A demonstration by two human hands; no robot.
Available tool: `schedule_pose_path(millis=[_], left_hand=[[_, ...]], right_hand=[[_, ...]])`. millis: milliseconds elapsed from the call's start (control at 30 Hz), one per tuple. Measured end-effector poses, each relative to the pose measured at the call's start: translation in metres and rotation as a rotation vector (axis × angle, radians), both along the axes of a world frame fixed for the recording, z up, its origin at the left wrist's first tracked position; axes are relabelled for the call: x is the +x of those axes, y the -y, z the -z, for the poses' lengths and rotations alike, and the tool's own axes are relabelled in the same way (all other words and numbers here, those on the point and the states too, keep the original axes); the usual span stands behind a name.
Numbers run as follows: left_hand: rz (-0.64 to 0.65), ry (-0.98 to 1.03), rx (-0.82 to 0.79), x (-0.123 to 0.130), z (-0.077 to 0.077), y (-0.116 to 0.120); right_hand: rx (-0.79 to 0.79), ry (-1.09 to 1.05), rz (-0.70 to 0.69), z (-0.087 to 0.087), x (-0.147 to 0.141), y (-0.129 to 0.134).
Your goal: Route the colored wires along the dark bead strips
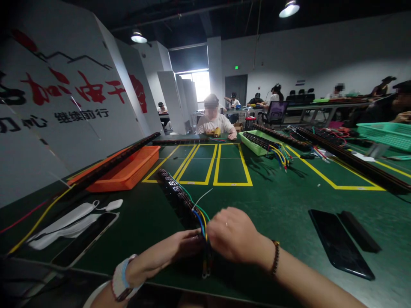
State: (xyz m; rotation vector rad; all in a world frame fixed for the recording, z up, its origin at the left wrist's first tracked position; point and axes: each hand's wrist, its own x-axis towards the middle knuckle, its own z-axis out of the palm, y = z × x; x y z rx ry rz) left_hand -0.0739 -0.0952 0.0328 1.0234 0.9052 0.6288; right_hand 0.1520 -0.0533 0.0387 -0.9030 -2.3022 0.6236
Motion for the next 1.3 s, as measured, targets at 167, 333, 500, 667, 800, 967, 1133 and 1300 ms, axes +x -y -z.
schedule_pose_path(millis=[167,333,500,667,800,967,1133,1300], left_hand=[[0.134,-0.611,0.141,-0.037,-0.010,-0.007],[-0.102,-0.965,0.762,-0.081,-0.016,-0.038],[0.135,-1.167,1.145,-0.103,-0.012,-0.090],[0.446,-1.224,1.204,-0.102,-0.002,-0.133],[0.521,-1.196,1.175,-0.093,-0.008,-0.148],[0.517,-1.168,1.161,-0.079,-0.018,-0.153],[0.512,-1.190,1.173,-0.070,-0.018,-0.149],[0.462,-1.267,1.162,-0.062,-0.015,-0.131]], right_hand=[[-0.313,-0.132,0.089,0.036,-0.033,-0.039],[-0.311,0.004,0.101,0.055,-0.043,-0.032],[-0.287,0.179,0.087,0.049,-0.050,-0.025],[-0.338,0.165,-0.106,0.036,-0.041,-0.040],[-0.237,0.257,-0.155,0.022,-0.025,-0.060],[-0.309,0.230,-0.218,0.019,-0.008,-0.076],[-0.351,0.186,-0.251,0.021,0.011,-0.086],[-0.392,0.197,-0.199,0.020,0.022,-0.097]])
